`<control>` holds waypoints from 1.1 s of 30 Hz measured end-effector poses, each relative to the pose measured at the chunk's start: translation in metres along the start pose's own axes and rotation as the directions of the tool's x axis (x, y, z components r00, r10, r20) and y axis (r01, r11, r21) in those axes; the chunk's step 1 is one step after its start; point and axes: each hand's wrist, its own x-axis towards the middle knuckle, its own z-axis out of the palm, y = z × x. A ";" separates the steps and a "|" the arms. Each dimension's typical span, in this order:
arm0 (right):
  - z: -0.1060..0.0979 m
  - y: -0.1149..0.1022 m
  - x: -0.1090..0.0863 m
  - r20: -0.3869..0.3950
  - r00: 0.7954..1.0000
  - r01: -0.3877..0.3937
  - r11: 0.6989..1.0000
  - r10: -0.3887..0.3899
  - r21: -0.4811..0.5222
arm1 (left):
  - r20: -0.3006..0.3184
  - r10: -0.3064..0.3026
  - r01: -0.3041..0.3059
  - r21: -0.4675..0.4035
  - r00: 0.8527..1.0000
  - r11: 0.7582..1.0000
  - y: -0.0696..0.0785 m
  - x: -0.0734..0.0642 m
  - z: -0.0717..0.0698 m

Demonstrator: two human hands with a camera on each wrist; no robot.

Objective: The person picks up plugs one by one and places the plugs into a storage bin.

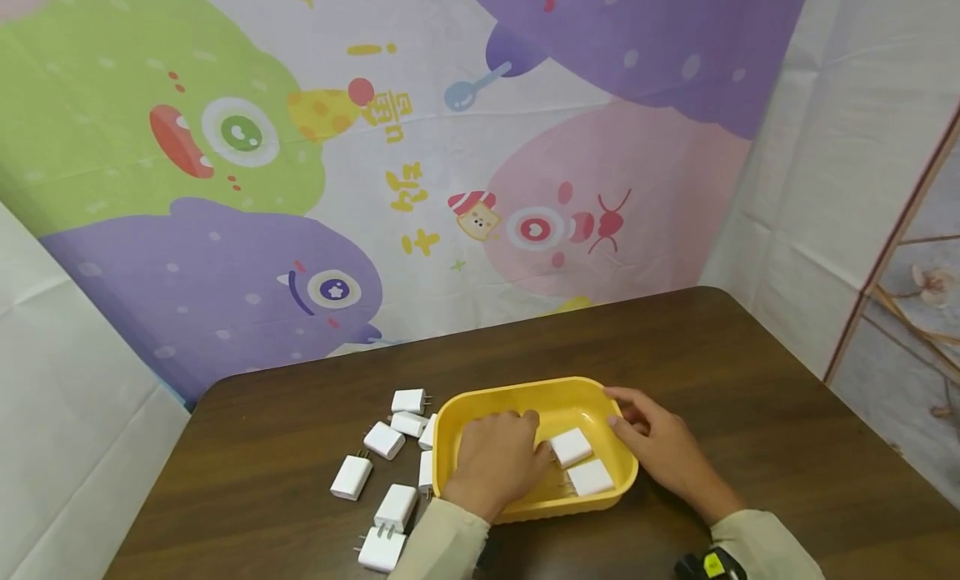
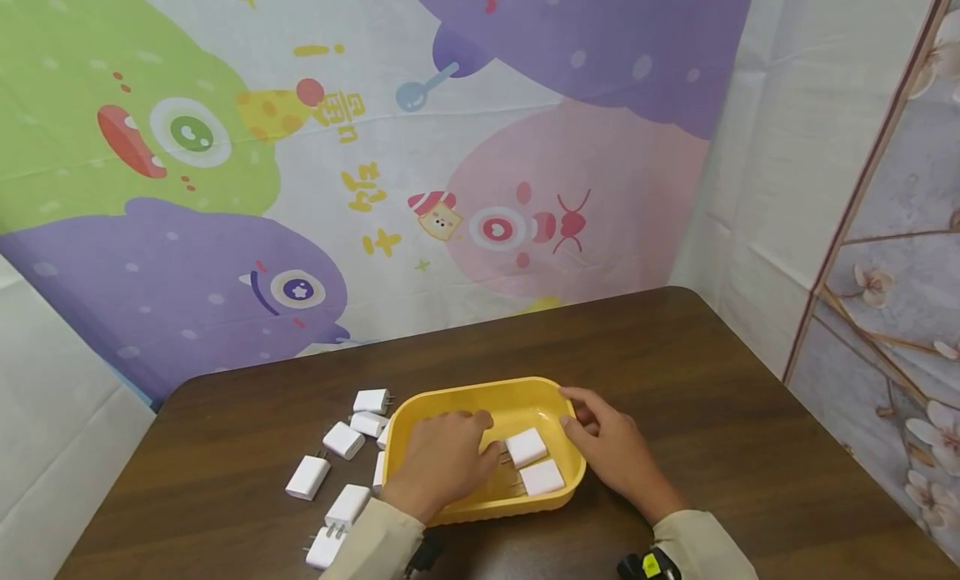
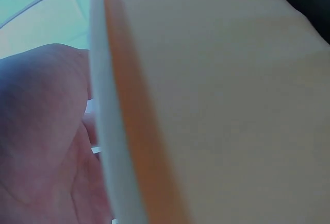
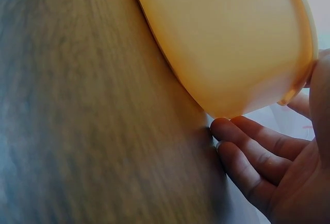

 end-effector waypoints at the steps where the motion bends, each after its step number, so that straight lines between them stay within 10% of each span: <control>1: 0.000 0.000 0.000 0.001 1.000 -0.002 1.000 0.002 0.002 | -0.005 0.001 -0.001 0.001 1.000 1.000 -0.001 -0.001 0.000; 22: 0.001 -0.003 0.001 0.009 1.000 -0.029 1.000 0.029 0.012 | -0.028 -0.064 0.063 -0.043 0.998 0.997 -0.014 -0.014 -0.008; 33: 0.000 -0.003 0.000 0.014 0.999 -0.045 0.999 0.044 0.022 | -0.206 -0.135 0.113 -0.115 0.969 0.987 -0.039 -0.033 -0.005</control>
